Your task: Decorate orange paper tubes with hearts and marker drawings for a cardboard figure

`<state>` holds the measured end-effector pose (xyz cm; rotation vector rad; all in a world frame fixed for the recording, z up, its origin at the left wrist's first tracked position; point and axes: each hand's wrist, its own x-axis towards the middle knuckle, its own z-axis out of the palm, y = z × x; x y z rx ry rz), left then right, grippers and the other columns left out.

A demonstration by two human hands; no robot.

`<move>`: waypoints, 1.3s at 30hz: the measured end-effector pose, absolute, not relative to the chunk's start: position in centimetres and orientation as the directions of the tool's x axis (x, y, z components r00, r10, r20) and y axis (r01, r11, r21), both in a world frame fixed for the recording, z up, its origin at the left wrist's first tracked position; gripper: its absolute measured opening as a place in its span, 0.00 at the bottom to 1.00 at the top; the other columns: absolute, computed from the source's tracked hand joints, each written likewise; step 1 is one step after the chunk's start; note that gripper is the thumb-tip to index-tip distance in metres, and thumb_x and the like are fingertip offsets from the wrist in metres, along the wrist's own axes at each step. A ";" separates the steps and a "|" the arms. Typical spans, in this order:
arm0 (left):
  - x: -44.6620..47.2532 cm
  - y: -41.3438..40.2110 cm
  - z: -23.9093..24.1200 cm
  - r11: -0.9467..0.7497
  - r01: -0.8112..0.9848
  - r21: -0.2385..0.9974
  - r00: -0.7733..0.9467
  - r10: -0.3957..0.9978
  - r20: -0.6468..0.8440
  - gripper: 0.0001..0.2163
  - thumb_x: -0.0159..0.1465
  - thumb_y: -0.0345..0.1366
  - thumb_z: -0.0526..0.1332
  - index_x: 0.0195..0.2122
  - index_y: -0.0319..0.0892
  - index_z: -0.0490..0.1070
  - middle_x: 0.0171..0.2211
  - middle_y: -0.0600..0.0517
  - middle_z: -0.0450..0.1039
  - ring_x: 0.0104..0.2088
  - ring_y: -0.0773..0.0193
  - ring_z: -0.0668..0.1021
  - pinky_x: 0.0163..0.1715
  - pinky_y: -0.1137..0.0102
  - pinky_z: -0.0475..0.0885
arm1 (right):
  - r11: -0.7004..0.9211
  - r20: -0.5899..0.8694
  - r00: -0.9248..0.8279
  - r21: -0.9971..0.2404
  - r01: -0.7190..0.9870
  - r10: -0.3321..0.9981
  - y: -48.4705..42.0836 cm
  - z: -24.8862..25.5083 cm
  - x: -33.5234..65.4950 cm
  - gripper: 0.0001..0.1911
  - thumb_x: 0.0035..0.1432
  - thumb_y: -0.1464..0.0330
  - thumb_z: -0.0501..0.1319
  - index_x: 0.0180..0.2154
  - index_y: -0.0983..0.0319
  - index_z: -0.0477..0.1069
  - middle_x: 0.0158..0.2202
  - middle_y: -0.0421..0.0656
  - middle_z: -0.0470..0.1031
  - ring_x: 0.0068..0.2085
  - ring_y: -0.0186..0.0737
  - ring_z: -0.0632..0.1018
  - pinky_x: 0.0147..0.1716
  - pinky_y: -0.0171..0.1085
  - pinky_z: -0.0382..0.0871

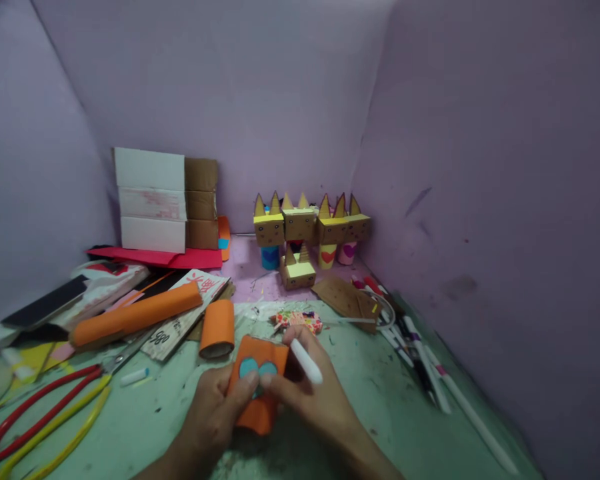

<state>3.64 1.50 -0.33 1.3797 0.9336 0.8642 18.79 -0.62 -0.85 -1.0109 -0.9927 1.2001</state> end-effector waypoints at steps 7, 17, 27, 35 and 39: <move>3.9 1.9 -0.3 -0.016 0.135 0.991 0.472 0.880 -0.050 0.19 0.62 0.49 0.53 0.20 0.43 0.56 0.19 0.58 0.51 0.22 0.69 0.57 0.22 0.70 0.52 | 0.313 0.228 0.541 -0.947 -0.070 0.810 -1.0 1.4 20.6 0.20 0.56 0.49 0.60 0.39 0.58 0.74 0.22 0.40 0.78 0.26 0.40 0.78 0.27 0.36 0.72; 4.1 2.0 -0.5 -0.070 0.305 0.950 0.485 0.870 -0.092 0.16 0.62 0.45 0.52 0.21 0.43 0.60 0.19 0.57 0.57 0.22 0.68 0.60 0.21 0.71 0.53 | 0.383 0.539 0.342 -0.819 0.428 0.770 -2.9 0.8 17.9 0.17 0.61 0.58 0.58 0.24 0.60 0.72 0.16 0.36 0.65 0.18 0.31 0.65 0.19 0.31 0.57; 4.1 1.8 -0.1 -0.101 0.319 0.942 0.491 0.868 -0.074 0.14 0.60 0.42 0.52 0.20 0.43 0.60 0.19 0.55 0.60 0.22 0.66 0.63 0.22 0.70 0.53 | 0.412 0.648 0.164 -0.637 0.651 0.743 -2.6 0.0 17.9 0.20 0.63 0.59 0.55 0.22 0.59 0.70 0.17 0.39 0.71 0.18 0.34 0.69 0.19 0.33 0.60; 4.1 1.8 -0.1 -0.104 0.326 0.940 0.482 0.873 -0.070 0.13 0.60 0.41 0.53 0.20 0.43 0.60 0.19 0.54 0.61 0.22 0.66 0.64 0.21 0.70 0.53 | 0.369 0.622 0.141 -0.615 0.697 0.770 -2.5 -0.4 18.2 0.20 0.63 0.58 0.55 0.22 0.58 0.72 0.17 0.39 0.72 0.19 0.35 0.72 0.22 0.33 0.63; 4.1 1.8 0.0 -0.106 0.334 0.936 0.478 0.875 -0.072 0.13 0.60 0.41 0.53 0.20 0.43 0.60 0.19 0.54 0.61 0.22 0.65 0.64 0.22 0.70 0.54 | 0.363 0.610 0.147 -0.629 0.688 0.778 -2.5 -0.3 18.1 0.20 0.63 0.59 0.55 0.21 0.58 0.72 0.17 0.39 0.73 0.19 0.35 0.72 0.22 0.34 0.63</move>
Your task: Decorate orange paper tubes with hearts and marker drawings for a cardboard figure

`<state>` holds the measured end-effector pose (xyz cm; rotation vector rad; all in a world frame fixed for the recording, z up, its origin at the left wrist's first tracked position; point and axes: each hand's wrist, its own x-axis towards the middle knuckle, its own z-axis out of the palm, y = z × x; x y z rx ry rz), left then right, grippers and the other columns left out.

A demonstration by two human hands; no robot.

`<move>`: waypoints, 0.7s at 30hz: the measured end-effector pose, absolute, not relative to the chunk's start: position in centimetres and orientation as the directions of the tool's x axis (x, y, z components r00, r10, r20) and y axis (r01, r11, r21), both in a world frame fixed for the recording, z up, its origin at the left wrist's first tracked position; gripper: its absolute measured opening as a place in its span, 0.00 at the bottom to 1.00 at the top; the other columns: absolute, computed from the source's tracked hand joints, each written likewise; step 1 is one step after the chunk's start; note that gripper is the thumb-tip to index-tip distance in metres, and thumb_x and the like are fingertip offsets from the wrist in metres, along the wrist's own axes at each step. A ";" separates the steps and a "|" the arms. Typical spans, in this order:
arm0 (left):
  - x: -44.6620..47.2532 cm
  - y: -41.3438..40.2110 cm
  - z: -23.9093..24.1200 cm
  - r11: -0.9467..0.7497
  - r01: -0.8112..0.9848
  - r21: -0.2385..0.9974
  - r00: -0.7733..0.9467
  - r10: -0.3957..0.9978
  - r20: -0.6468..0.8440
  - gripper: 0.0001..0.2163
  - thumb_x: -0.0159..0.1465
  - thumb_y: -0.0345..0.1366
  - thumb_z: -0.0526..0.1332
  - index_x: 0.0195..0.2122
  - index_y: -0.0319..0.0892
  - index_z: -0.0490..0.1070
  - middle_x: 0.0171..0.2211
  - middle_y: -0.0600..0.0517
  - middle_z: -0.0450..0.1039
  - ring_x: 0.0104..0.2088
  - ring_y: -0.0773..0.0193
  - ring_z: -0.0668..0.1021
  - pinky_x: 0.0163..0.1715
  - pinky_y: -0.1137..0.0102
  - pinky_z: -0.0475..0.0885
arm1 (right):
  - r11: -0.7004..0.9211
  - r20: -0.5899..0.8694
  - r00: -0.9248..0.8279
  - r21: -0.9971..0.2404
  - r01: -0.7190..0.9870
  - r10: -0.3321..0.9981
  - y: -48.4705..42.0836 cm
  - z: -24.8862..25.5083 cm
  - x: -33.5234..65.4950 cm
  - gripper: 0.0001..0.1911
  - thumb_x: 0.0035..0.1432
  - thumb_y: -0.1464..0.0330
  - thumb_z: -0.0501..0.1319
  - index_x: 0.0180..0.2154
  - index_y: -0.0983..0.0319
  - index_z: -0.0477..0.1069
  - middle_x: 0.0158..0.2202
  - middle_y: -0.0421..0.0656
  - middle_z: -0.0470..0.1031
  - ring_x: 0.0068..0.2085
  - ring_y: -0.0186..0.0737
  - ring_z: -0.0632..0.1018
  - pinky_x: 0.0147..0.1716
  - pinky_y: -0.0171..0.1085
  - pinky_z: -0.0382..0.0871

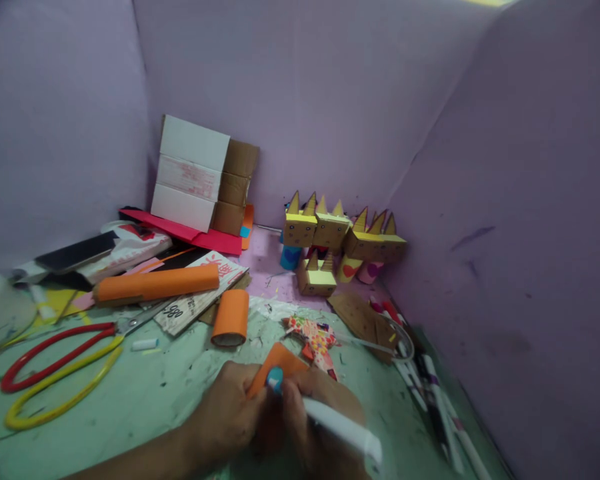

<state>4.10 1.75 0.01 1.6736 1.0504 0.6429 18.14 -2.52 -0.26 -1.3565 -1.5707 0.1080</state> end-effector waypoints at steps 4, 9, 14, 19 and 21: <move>4.1 1.8 0.0 -0.116 0.332 0.936 0.491 0.869 -0.066 0.14 0.61 0.42 0.52 0.20 0.43 0.60 0.18 0.54 0.61 0.21 0.66 0.65 0.21 0.71 0.54 | 0.372 0.605 0.145 -0.642 0.670 0.783 -2.4 -0.2 18.1 0.21 0.63 0.60 0.55 0.19 0.58 0.71 0.16 0.39 0.72 0.18 0.34 0.71 0.21 0.34 0.63; 4.1 1.8 -0.2 -0.128 0.332 0.935 0.485 0.873 -0.053 0.15 0.61 0.44 0.52 0.20 0.43 0.61 0.18 0.54 0.61 0.21 0.66 0.64 0.21 0.71 0.54 | 0.380 0.618 0.162 -0.647 0.661 0.770 -2.5 0.1 18.0 0.22 0.63 0.59 0.54 0.19 0.59 0.70 0.15 0.39 0.70 0.17 0.34 0.69 0.18 0.33 0.59; 4.2 1.8 -0.2 -0.103 0.318 0.942 0.481 0.874 -0.066 0.14 0.61 0.41 0.52 0.20 0.42 0.61 0.19 0.54 0.62 0.22 0.66 0.65 0.22 0.71 0.55 | 0.381 0.601 0.143 -0.654 0.654 0.786 -2.6 -0.2 18.0 0.23 0.63 0.57 0.54 0.18 0.58 0.69 0.15 0.38 0.70 0.16 0.33 0.69 0.18 0.33 0.60; 4.1 1.8 -0.4 -0.117 0.321 0.940 0.483 0.874 -0.056 0.13 0.60 0.40 0.53 0.20 0.42 0.60 0.19 0.55 0.61 0.22 0.66 0.64 0.22 0.71 0.54 | 0.361 0.604 0.154 -0.640 0.679 0.782 -2.5 -0.7 18.0 0.21 0.63 0.57 0.54 0.21 0.58 0.72 0.17 0.40 0.72 0.19 0.36 0.72 0.22 0.34 0.64; 4.1 1.8 -0.5 -0.123 0.306 0.944 0.491 0.870 -0.045 0.13 0.60 0.39 0.53 0.20 0.42 0.60 0.19 0.55 0.61 0.22 0.67 0.64 0.22 0.72 0.55 | 0.366 0.606 0.154 -0.642 0.674 0.780 -2.5 -0.7 18.0 0.22 0.63 0.58 0.55 0.20 0.59 0.72 0.17 0.40 0.72 0.19 0.36 0.72 0.22 0.34 0.64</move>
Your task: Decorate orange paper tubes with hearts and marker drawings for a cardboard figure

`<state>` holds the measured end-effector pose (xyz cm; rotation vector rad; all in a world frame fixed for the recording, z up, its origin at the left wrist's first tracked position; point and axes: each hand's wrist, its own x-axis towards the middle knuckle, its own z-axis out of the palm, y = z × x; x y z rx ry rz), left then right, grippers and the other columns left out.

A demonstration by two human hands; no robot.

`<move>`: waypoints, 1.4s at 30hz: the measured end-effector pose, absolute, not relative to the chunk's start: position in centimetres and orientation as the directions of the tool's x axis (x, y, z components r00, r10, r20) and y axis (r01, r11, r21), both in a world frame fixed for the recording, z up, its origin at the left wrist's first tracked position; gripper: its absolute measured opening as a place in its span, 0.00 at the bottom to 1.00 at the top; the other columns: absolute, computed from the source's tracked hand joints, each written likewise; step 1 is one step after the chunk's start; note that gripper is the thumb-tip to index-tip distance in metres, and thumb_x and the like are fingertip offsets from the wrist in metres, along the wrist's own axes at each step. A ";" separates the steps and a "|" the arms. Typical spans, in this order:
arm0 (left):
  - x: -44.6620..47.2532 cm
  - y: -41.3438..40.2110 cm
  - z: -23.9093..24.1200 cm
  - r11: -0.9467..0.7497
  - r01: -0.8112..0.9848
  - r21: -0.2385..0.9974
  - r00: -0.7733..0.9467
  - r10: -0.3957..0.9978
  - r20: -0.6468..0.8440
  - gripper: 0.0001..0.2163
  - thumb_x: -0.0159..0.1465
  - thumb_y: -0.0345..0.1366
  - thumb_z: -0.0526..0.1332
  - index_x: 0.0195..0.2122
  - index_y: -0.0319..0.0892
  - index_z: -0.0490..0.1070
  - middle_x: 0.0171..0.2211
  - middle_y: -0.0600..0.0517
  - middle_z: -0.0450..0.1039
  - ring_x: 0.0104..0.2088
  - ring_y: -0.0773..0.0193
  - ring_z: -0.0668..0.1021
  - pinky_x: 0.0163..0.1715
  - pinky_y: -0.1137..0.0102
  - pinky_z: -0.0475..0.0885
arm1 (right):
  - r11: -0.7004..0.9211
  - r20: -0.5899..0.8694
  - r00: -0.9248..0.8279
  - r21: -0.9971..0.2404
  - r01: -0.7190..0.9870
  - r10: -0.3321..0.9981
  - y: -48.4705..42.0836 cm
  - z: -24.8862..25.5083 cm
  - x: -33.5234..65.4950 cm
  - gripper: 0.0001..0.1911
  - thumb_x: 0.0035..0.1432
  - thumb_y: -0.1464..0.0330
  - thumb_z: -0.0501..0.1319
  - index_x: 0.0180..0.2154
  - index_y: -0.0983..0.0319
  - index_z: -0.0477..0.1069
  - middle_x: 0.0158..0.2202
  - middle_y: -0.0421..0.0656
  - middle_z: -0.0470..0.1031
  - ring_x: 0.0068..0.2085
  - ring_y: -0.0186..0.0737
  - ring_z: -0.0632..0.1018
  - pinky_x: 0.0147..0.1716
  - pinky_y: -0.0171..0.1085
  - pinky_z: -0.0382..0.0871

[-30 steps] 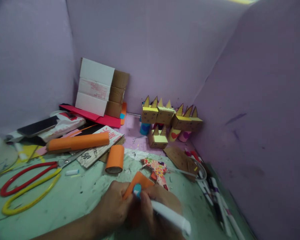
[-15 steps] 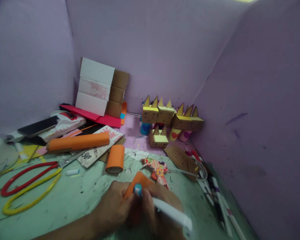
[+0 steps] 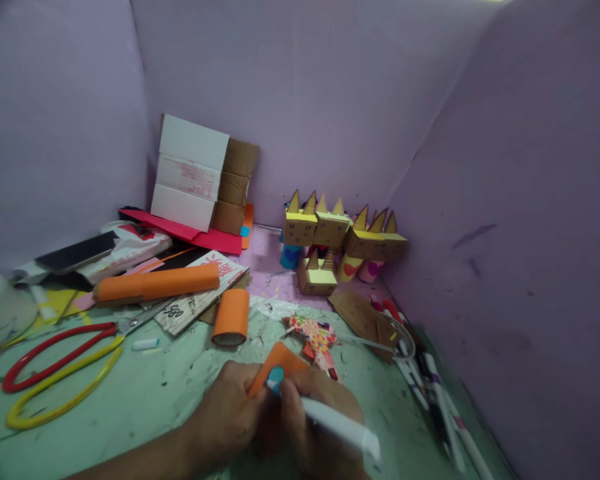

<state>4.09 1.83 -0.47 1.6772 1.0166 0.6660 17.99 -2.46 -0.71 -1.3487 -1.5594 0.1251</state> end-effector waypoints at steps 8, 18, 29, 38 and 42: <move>4.1 1.7 -0.4 -0.104 0.275 0.956 0.505 0.862 -0.052 0.14 0.62 0.42 0.53 0.20 0.42 0.60 0.19 0.55 0.61 0.22 0.67 0.63 0.22 0.72 0.54 | 0.360 0.633 0.169 -0.617 0.700 0.756 -2.3 -0.3 17.9 0.20 0.63 0.58 0.55 0.21 0.59 0.71 0.17 0.39 0.72 0.18 0.35 0.71 0.21 0.34 0.62; 4.1 1.7 -0.5 -0.084 0.353 0.932 0.471 0.877 -0.099 0.18 0.62 0.48 0.52 0.20 0.42 0.61 0.18 0.54 0.62 0.21 0.66 0.64 0.21 0.72 0.54 | 0.406 0.674 0.210 -0.632 0.660 0.708 -2.0 0.2 17.7 0.15 0.61 0.64 0.57 0.23 0.59 0.70 0.17 0.37 0.69 0.18 0.33 0.68 0.20 0.32 0.61; 4.1 1.7 -0.2 -0.069 0.299 0.952 0.493 0.865 -0.092 0.21 0.61 0.54 0.53 0.21 0.42 0.61 0.18 0.55 0.58 0.21 0.67 0.61 0.20 0.71 0.53 | 0.428 0.662 0.237 -0.676 0.600 0.711 -1.7 0.6 17.9 0.15 0.61 0.66 0.57 0.23 0.60 0.70 0.17 0.37 0.70 0.18 0.32 0.70 0.19 0.31 0.62; 4.2 1.8 -0.2 -0.061 0.274 0.960 0.493 0.866 -0.085 0.20 0.62 0.51 0.52 0.21 0.43 0.59 0.19 0.56 0.57 0.22 0.68 0.59 0.21 0.71 0.53 | 0.465 0.699 0.191 -0.628 0.623 0.689 -1.5 0.6 18.7 0.13 0.62 0.68 0.57 0.24 0.60 0.70 0.17 0.36 0.69 0.17 0.30 0.69 0.16 0.28 0.62; 4.2 1.7 0.1 -0.045 0.285 0.957 0.473 0.875 -0.100 0.18 0.62 0.48 0.53 0.21 0.43 0.60 0.19 0.56 0.57 0.22 0.68 0.61 0.21 0.71 0.54 | 0.470 0.673 0.280 -0.701 0.536 0.684 -1.6 0.2 18.5 0.13 0.63 0.67 0.56 0.26 0.60 0.70 0.16 0.34 0.66 0.16 0.30 0.67 0.15 0.28 0.61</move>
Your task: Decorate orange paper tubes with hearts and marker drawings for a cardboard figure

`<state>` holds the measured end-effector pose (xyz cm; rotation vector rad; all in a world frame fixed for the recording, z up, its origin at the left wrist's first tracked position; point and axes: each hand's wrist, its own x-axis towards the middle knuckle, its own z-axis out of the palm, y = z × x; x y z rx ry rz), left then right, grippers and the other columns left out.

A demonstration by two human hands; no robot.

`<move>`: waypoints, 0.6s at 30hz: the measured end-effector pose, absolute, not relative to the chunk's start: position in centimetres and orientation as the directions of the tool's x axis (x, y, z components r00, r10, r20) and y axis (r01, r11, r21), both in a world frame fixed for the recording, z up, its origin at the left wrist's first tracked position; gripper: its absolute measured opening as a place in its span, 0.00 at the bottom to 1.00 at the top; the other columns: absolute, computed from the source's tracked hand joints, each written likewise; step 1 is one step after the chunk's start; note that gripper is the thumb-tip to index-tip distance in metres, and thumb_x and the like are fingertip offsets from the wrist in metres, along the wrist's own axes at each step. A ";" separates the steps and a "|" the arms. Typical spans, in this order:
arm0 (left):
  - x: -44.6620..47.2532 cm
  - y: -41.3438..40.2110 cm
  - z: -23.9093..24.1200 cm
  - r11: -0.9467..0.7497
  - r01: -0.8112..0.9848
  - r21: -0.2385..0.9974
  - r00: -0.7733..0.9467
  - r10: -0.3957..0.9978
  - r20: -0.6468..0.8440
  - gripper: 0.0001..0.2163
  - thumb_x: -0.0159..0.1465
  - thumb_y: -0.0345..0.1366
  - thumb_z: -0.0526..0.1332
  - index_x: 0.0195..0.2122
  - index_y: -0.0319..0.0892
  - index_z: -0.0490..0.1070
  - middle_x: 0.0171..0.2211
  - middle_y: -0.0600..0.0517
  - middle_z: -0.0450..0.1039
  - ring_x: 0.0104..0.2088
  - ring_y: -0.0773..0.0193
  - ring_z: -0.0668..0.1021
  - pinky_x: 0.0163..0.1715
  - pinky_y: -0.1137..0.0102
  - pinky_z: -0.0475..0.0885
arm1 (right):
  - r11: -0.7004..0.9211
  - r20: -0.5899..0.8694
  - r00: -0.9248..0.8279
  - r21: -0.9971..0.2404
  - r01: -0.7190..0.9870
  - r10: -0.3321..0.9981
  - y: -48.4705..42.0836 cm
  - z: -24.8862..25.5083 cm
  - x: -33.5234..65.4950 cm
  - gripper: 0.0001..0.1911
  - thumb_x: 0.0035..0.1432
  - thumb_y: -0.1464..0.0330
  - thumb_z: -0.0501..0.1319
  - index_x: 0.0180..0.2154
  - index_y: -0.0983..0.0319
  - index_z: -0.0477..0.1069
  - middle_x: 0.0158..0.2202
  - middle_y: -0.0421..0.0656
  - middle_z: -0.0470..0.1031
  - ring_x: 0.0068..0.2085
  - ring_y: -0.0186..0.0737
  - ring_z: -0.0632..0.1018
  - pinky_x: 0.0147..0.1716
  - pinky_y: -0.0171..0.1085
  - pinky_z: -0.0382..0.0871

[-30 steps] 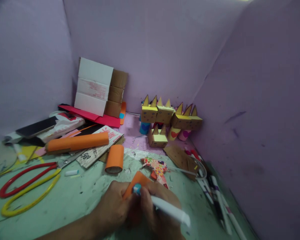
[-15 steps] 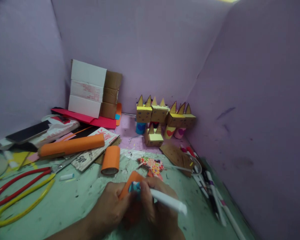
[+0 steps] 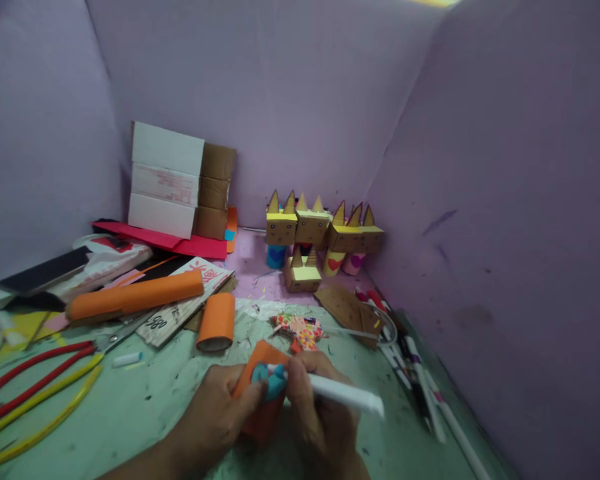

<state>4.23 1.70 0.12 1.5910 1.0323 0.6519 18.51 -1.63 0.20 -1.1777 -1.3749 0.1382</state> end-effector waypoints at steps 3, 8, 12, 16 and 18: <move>4.2 1.7 0.0 -0.045 0.284 0.958 0.480 0.871 -0.101 0.18 0.62 0.49 0.53 0.21 0.43 0.60 0.18 0.56 0.58 0.21 0.67 0.61 0.21 0.71 0.53 | 0.476 0.669 0.282 -0.709 0.520 0.687 -1.6 0.1 18.4 0.12 0.62 0.67 0.57 0.26 0.60 0.70 0.17 0.35 0.66 0.17 0.30 0.67 0.16 0.28 0.61; 4.2 1.7 -0.5 -0.102 0.294 0.950 0.488 0.871 -0.057 0.19 0.63 0.49 0.52 0.21 0.43 0.60 0.19 0.56 0.58 0.21 0.68 0.61 0.21 0.71 0.53 | 0.453 0.656 0.278 -0.712 0.536 0.702 -1.4 0.2 18.2 0.12 0.62 0.67 0.57 0.26 0.60 0.70 0.18 0.35 0.67 0.17 0.30 0.68 0.16 0.28 0.62; 4.2 1.7 -0.7 -0.101 0.290 0.952 0.497 0.866 -0.059 0.19 0.63 0.50 0.52 0.21 0.43 0.60 0.19 0.56 0.59 0.21 0.68 0.61 0.20 0.71 0.53 | 0.449 0.658 0.282 -0.709 0.544 0.698 -1.4 0.2 18.0 0.12 0.61 0.67 0.58 0.25 0.60 0.70 0.17 0.35 0.68 0.17 0.29 0.67 0.16 0.28 0.60; 4.2 1.7 -0.6 -0.111 0.302 0.947 0.486 0.873 -0.053 0.18 0.62 0.49 0.53 0.22 0.42 0.61 0.19 0.55 0.60 0.22 0.67 0.61 0.21 0.71 0.54 | 0.411 0.628 0.337 -0.743 0.529 0.702 -1.6 0.1 17.4 0.14 0.61 0.64 0.58 0.24 0.60 0.70 0.17 0.35 0.67 0.17 0.30 0.67 0.16 0.29 0.59; 4.2 1.7 -0.6 -0.113 0.306 0.945 0.488 0.871 -0.054 0.17 0.62 0.48 0.52 0.22 0.42 0.61 0.20 0.55 0.61 0.22 0.67 0.62 0.21 0.71 0.54 | 0.400 0.626 0.336 -0.741 0.540 0.704 -1.7 0.1 17.2 0.14 0.61 0.63 0.58 0.24 0.60 0.70 0.17 0.36 0.67 0.18 0.31 0.67 0.17 0.30 0.60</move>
